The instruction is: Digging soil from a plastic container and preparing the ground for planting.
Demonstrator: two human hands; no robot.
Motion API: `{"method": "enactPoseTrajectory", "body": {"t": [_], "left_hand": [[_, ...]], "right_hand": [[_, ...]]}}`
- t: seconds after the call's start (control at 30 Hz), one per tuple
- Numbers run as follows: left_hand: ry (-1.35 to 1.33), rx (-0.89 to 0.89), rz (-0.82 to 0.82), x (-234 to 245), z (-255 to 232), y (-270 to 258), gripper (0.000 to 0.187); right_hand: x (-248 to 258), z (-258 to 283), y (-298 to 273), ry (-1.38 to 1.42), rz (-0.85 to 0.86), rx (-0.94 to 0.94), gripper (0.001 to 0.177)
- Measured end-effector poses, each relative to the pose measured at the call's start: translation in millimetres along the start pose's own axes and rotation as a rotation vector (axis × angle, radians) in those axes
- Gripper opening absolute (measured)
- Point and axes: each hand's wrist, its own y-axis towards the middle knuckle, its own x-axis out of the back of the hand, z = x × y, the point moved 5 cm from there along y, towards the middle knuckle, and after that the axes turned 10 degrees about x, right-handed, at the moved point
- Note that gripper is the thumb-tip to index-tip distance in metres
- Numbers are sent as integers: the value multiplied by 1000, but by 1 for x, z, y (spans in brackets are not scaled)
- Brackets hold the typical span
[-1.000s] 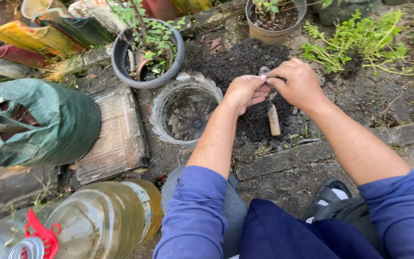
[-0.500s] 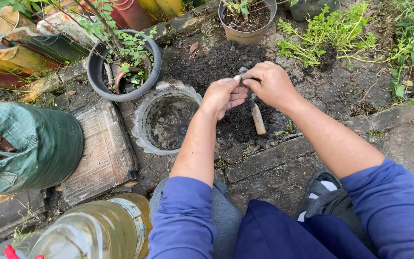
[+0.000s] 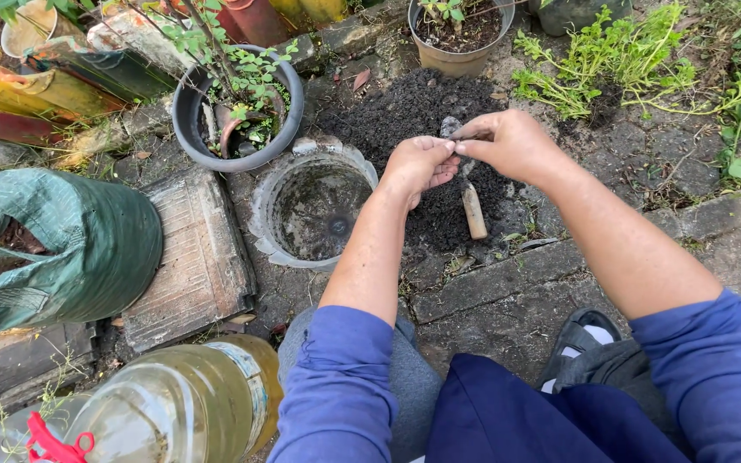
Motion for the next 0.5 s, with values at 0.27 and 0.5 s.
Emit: {"method": "enactPoseTrajectory", "body": {"t": [0.27,0.5], "left_hand": [[-39,113,-9,1,-11,-24,36],[-71,45,4,2,-5,-6,26]], "right_hand": [[-1,3,0,-185,-162,184,18],[-5,7,-2,-109,-188,242,20]]}}
